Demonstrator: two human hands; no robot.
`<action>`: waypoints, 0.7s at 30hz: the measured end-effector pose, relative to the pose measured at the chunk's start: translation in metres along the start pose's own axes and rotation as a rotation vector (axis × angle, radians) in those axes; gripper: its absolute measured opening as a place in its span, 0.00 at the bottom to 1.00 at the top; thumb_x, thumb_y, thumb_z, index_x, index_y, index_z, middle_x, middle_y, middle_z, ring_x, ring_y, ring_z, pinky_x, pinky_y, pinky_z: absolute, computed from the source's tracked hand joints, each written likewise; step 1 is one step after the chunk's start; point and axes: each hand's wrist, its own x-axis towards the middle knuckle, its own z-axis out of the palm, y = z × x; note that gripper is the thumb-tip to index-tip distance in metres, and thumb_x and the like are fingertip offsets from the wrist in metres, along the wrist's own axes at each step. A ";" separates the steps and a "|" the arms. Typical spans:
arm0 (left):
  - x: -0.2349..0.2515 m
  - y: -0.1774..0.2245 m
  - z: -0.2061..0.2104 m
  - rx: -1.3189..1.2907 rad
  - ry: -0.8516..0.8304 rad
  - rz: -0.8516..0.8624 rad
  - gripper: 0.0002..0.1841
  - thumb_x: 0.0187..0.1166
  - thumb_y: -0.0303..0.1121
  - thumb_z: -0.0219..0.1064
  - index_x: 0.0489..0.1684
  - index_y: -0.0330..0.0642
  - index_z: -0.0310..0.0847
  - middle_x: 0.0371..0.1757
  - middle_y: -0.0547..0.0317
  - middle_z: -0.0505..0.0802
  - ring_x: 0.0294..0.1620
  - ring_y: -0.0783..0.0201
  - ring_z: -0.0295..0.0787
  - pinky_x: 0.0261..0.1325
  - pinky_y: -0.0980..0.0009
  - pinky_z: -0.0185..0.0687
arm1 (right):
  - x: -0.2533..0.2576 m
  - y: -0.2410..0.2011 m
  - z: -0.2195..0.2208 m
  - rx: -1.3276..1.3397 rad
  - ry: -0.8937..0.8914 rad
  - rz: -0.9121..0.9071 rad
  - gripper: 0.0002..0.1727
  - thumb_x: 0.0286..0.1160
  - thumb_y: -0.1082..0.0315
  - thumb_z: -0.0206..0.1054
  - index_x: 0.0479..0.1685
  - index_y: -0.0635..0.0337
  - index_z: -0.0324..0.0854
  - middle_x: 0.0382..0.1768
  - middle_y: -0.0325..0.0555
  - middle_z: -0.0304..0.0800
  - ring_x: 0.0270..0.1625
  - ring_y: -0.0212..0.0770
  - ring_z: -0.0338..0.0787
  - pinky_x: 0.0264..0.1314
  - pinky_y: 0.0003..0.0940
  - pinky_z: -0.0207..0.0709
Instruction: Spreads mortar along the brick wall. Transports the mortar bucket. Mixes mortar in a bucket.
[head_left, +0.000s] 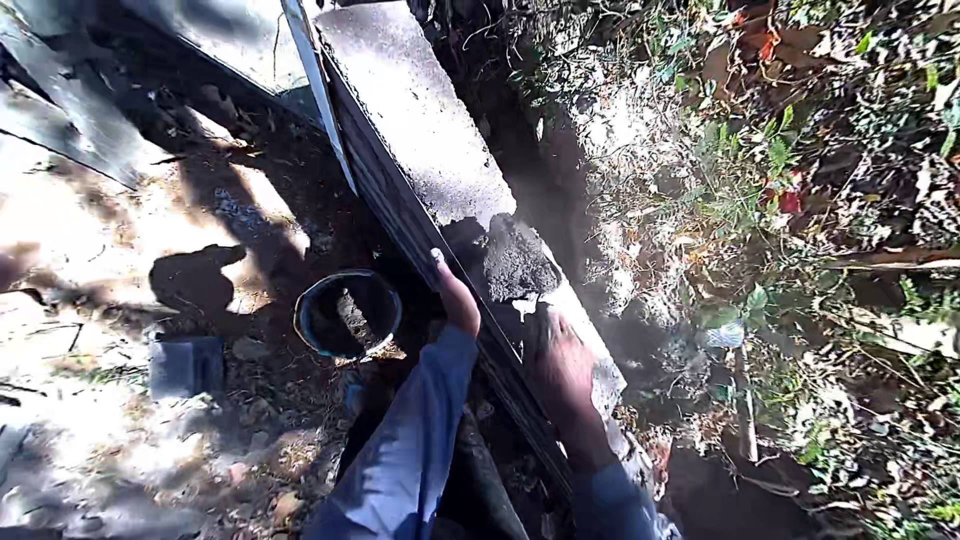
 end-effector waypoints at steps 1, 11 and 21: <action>0.001 0.002 0.009 -0.012 0.034 -0.018 0.38 0.90 0.64 0.36 0.93 0.51 0.53 0.93 0.54 0.61 0.93 0.58 0.53 0.91 0.48 0.53 | 0.007 0.004 0.001 0.006 -0.048 0.014 0.25 0.91 0.56 0.49 0.69 0.66 0.81 0.56 0.61 0.92 0.57 0.61 0.93 0.56 0.58 0.85; -0.014 0.008 0.019 0.204 0.000 0.066 0.37 0.91 0.63 0.35 0.95 0.53 0.52 0.94 0.58 0.61 0.94 0.63 0.50 0.94 0.53 0.47 | 0.085 0.076 -0.127 -0.307 -0.077 -0.600 0.12 0.78 0.66 0.66 0.51 0.55 0.93 0.54 0.51 0.94 0.57 0.58 0.91 0.53 0.59 0.82; -0.015 0.036 0.031 0.186 0.090 -0.073 0.42 0.87 0.68 0.24 0.95 0.53 0.51 0.95 0.56 0.57 0.96 0.57 0.46 0.93 0.45 0.45 | 0.119 0.017 -0.174 -0.417 -0.258 -0.555 0.07 0.73 0.65 0.72 0.43 0.57 0.91 0.41 0.57 0.92 0.46 0.62 0.92 0.42 0.62 0.79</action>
